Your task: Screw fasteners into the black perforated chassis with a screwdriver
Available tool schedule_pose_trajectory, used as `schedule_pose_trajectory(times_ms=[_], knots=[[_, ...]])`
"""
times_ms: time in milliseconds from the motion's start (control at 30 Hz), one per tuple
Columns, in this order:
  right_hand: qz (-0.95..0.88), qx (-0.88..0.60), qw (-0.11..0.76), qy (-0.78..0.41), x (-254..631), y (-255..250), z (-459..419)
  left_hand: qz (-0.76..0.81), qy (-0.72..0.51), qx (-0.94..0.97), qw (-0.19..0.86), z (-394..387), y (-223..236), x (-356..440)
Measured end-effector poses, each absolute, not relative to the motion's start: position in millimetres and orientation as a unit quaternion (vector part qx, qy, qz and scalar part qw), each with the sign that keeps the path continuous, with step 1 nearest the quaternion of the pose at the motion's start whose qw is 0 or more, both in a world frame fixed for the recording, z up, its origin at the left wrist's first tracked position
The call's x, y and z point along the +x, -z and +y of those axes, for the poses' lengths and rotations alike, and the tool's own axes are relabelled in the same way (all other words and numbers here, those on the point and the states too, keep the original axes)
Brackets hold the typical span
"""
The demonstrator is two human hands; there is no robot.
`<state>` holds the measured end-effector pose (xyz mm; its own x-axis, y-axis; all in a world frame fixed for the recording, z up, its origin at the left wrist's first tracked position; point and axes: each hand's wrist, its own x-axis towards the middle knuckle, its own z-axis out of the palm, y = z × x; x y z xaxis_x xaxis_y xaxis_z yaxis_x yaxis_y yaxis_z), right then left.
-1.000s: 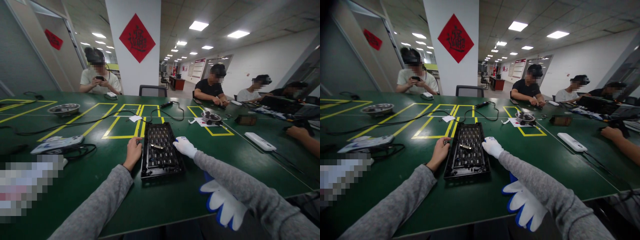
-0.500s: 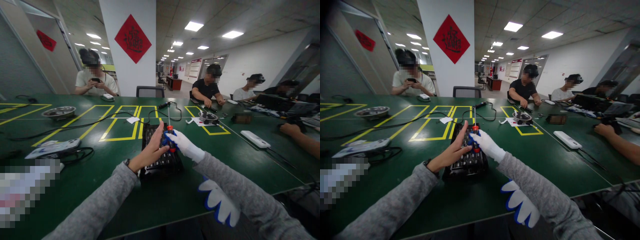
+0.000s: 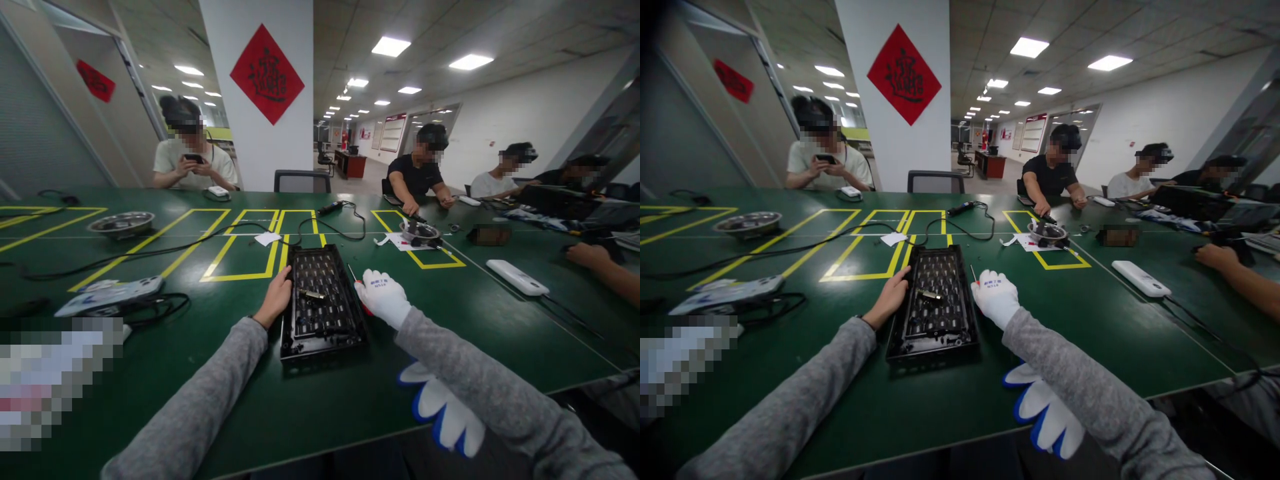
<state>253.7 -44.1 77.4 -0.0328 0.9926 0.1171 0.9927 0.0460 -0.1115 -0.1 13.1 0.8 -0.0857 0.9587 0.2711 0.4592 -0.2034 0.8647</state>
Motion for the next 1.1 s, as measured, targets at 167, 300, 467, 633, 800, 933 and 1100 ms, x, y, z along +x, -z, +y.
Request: schedule_pose_trajectory(times_ms=[167,300,467,633,800,933,1100], knots=[[-0.890,-0.438,0.123,0.006,225,-89,-28,0.569,-0.493,0.608,0.252,17,-1,5],[-0.908,-0.401,0.106,-0.054,199,-74,-13,0.556,-0.507,0.610,0.249,14,-4,5],[-0.904,-0.401,0.108,-0.102,198,-69,3,0.553,-0.510,0.611,0.246,9,-7,4],[-0.906,-0.401,0.087,-0.104,209,-78,17,0.555,-0.511,0.609,0.245,12,-6,4],[-0.906,-0.414,0.059,-0.061,210,-78,16,0.555,-0.512,0.608,0.242,12,-6,5],[-0.905,-0.423,0.047,-0.013,216,-86,10,0.555,-0.511,0.611,0.239,12,-5,4],[-0.897,-0.440,0.038,-0.010,223,-94,8,0.561,-0.511,0.607,0.235,16,-1,4]])
